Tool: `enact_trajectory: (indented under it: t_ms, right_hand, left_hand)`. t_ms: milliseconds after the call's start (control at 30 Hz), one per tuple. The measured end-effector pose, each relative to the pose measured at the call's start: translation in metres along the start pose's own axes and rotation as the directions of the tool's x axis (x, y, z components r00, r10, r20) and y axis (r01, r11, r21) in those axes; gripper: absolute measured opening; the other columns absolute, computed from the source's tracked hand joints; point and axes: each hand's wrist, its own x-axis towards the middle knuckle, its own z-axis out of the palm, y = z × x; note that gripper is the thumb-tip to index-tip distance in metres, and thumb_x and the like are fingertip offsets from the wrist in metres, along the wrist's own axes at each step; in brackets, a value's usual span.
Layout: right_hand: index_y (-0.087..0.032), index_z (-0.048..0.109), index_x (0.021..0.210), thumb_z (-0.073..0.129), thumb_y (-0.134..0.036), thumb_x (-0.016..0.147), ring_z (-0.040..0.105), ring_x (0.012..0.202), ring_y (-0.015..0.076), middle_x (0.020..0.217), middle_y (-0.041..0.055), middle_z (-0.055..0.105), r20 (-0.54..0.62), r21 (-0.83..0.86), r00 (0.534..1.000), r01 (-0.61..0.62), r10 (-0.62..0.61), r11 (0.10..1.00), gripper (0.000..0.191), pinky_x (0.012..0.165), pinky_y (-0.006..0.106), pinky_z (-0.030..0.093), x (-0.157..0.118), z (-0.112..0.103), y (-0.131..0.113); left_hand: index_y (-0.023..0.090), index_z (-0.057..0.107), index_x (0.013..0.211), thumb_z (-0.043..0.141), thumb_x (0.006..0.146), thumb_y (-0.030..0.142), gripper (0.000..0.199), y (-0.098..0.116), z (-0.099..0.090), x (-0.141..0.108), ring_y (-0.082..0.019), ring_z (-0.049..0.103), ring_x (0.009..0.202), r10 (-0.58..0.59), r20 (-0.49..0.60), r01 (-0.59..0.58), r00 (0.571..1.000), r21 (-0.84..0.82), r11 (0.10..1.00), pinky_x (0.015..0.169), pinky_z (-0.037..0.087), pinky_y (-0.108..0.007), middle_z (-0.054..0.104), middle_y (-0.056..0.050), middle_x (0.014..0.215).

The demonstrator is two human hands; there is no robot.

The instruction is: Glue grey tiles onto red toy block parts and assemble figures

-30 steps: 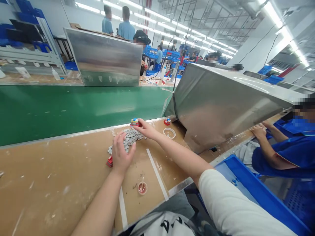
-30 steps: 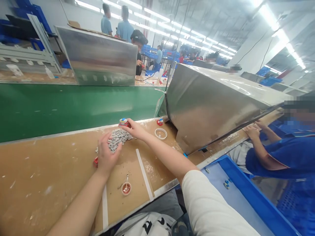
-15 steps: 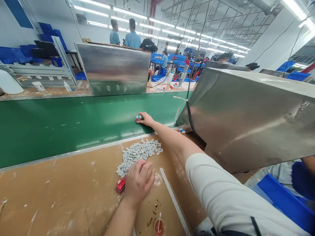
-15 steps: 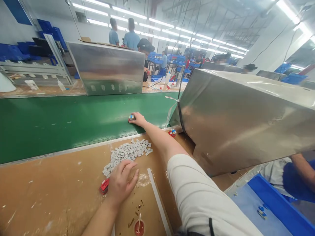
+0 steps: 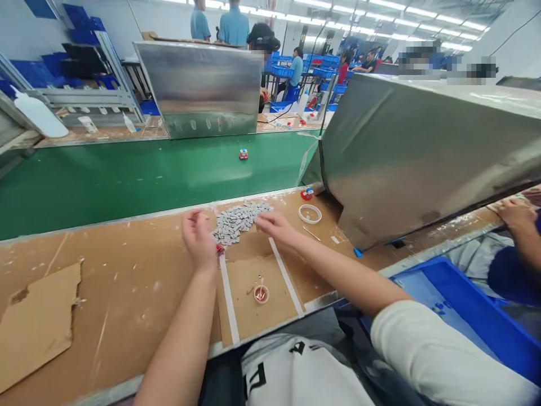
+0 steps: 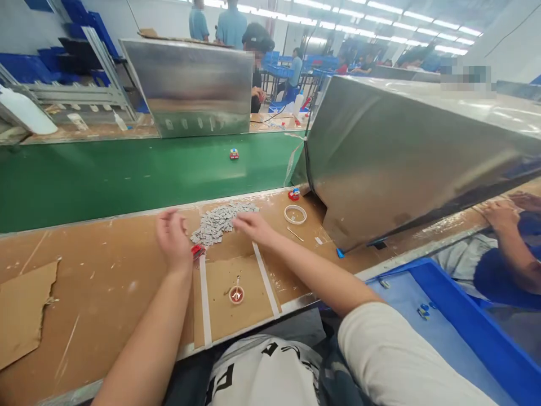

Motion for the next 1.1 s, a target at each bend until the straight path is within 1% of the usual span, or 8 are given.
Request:
enact_trajectory:
  t_ms: [100,267,367,433,567,700,900,1100]
  right_hand:
    - [-0.021,0.042,0.066,0.054,-0.064,0.105,0.036,0.065,0.0112,0.063,-0.0061,0.036,0.226,-0.105,0.973,-0.025,0.049,0.994,0.059,0.066,0.029,0.027,-0.061,0.018,-0.016]
    - [-0.02,0.041,0.064,0.057,-0.056,0.104,0.035,0.063,0.0104,0.062,-0.0061,0.037,0.318,-0.207,0.943,-0.034,0.1,0.978,0.057,0.066,0.03,0.023,-0.089,0.042,-0.028]
    - [-0.02,0.042,0.064,0.06,-0.047,0.102,0.037,0.065,0.0112,0.062,-0.005,0.041,0.326,-0.263,0.943,0.019,0.07,0.965,0.05,0.067,0.03,0.023,-0.09,0.046,-0.031]
    - [-0.02,0.044,0.065,0.062,-0.044,0.101,0.037,0.065,0.0118,0.062,-0.0045,0.043,0.329,-0.28,0.943,0.056,0.041,0.958,0.047,0.067,0.03,0.022,-0.092,0.047,-0.032]
    - [-0.02,0.045,0.067,0.058,-0.042,0.103,0.04,0.066,0.0124,0.065,-0.0033,0.046,0.325,-0.236,0.945,0.121,-0.039,0.964,0.045,0.068,0.03,0.024,-0.096,0.05,-0.027]
    - [-0.022,0.036,0.067,0.053,-0.039,0.105,0.039,0.066,0.0122,0.065,-0.0039,0.04,0.32,-0.108,0.936,0.189,-0.146,0.976,0.045,0.069,0.029,0.027,-0.097,0.05,-0.018]
    - [-0.023,0.034,0.065,0.049,-0.051,0.11,0.036,0.063,0.0115,0.063,-0.0048,0.035,0.313,0.07,0.924,0.211,-0.222,0.975,0.056,0.067,0.029,0.029,-0.097,0.051,-0.008]
    - [-0.022,0.038,0.06,0.048,-0.076,0.107,0.039,0.061,0.0097,0.059,-0.0041,0.039,0.307,0.255,0.927,0.139,-0.216,0.957,0.072,0.066,0.028,0.035,-0.098,0.053,-0.01]
  left_hand:
    - [0.022,0.07,0.105,0.059,0.096,0.042,0.024,0.003,-0.029,0.021,-0.019,0.064,0.083,-0.178,0.214,0.133,0.961,0.208,0.969,0.072,0.05,-0.027,0.072,-0.003,0.095]
    - [0.024,0.076,0.111,0.078,0.086,0.051,0.037,-0.003,-0.071,0.002,-0.03,0.072,0.096,-0.294,0.564,-0.234,0.772,0.682,0.693,0.083,0.054,-0.039,0.077,-0.01,0.109]
    - [0.025,0.076,0.116,0.073,0.092,0.048,0.033,-0.006,-0.08,-0.017,-0.033,0.072,0.104,-0.216,0.608,-0.377,0.764,0.693,0.614,0.09,0.056,-0.043,0.076,-0.013,0.118]
    - [0.024,0.076,0.114,0.073,0.092,0.049,0.033,-0.007,-0.078,-0.024,-0.033,0.072,0.108,-0.136,0.604,-0.376,0.786,0.64,0.67,0.095,0.057,-0.045,0.076,-0.013,0.119]
    - [0.022,0.075,0.116,0.084,0.082,0.051,0.045,-0.006,-0.063,-0.032,-0.029,0.075,0.11,-0.133,0.47,-0.032,0.873,0.326,0.945,0.099,0.061,-0.044,0.077,-0.013,0.123]
    - [0.02,0.078,0.115,0.094,0.07,0.045,0.054,-0.002,-0.037,-0.038,-0.024,0.076,0.104,-0.28,0.439,0.314,0.854,-0.006,0.949,0.078,0.062,-0.03,0.08,-0.011,0.12]
    - [0.023,0.083,0.111,0.102,0.068,0.048,0.054,-0.009,-0.008,-0.047,-0.014,0.072,0.084,-0.323,0.545,0.487,0.773,-0.184,0.854,0.06,0.052,-0.018,0.08,-0.007,0.108]
    - [0.027,0.078,0.117,0.09,0.08,0.073,0.06,-0.011,-0.006,-0.056,-0.017,0.074,0.092,-0.278,0.546,0.478,0.791,-0.267,0.837,0.063,0.058,-0.021,0.074,-0.004,0.101]
